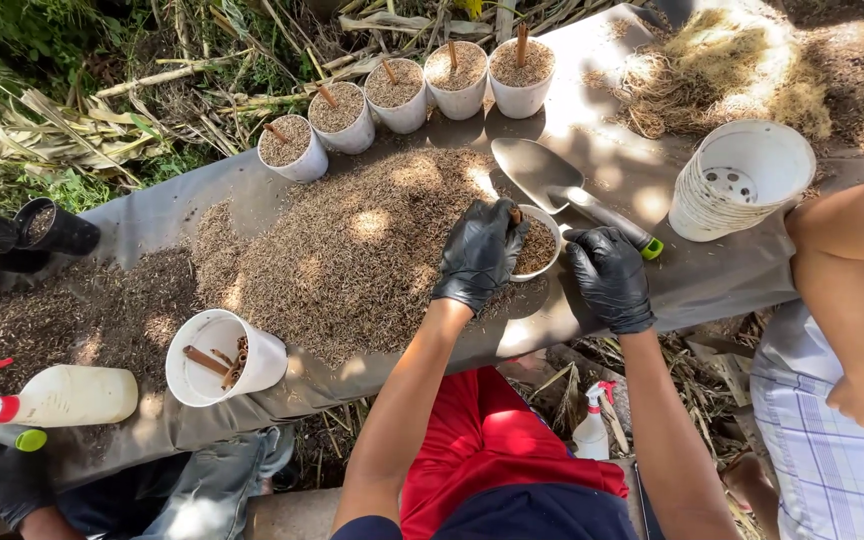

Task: Filling small plastic cups with a soil and seed mixture using hands and a hand trowel at a potting station.

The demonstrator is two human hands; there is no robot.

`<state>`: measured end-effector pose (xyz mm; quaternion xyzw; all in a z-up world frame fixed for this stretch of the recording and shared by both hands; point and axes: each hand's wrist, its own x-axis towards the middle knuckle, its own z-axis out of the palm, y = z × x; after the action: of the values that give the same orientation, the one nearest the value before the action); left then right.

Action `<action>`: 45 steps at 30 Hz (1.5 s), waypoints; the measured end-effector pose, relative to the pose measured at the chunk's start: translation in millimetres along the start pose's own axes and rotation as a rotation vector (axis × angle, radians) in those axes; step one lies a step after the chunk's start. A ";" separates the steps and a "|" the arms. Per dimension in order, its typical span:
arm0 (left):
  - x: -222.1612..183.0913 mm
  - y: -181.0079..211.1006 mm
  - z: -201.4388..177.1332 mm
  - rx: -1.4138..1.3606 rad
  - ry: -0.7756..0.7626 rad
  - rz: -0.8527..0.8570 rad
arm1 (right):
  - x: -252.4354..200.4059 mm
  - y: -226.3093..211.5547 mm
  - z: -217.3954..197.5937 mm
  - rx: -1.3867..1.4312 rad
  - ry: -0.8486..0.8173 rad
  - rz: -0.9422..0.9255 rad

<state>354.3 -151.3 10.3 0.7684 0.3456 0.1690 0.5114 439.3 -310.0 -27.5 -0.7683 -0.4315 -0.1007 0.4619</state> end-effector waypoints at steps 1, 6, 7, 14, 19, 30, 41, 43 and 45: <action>1.2 -4.9 1.4 0.007 -0.008 0.040 | -4.6 20.9 8.7 0.016 0.020 -0.006; -2.4 -9.6 -18.8 0.182 0.057 0.353 | 5.6 23.3 2.5 0.108 0.129 -0.040; -5.0 -11.4 -23.8 0.317 0.100 0.544 | 7.4 27.4 0.9 0.144 0.135 -0.026; 21.9 -64.8 -7.9 0.538 0.222 0.765 | 61.7 -48.9 0.4 0.124 -0.044 -0.222; -24.9 -37.2 -31.2 0.501 0.187 0.687 | 66.1 -40.7 17.9 0.012 -0.084 -0.279; -22.5 -64.9 -1.1 0.526 0.098 0.668 | 56.1 -20.6 25.3 -0.061 -0.168 -0.205; -60.4 -5.8 -24.3 0.052 0.063 0.221 | 57.2 -40.2 12.8 -0.127 -0.202 -0.265; -44.0 -33.1 -3.8 0.239 0.079 0.263 | 52.4 -27.0 22.6 -0.188 -0.181 -0.280; -38.2 -47.3 3.2 0.425 0.095 0.303 | 50.9 -23.9 23.3 -0.249 -0.161 -0.296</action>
<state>312.4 -169.0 -30.2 0.8928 0.2781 0.2030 0.2905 446.5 -257.7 2.6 -0.7533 -0.5593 -0.1583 0.3077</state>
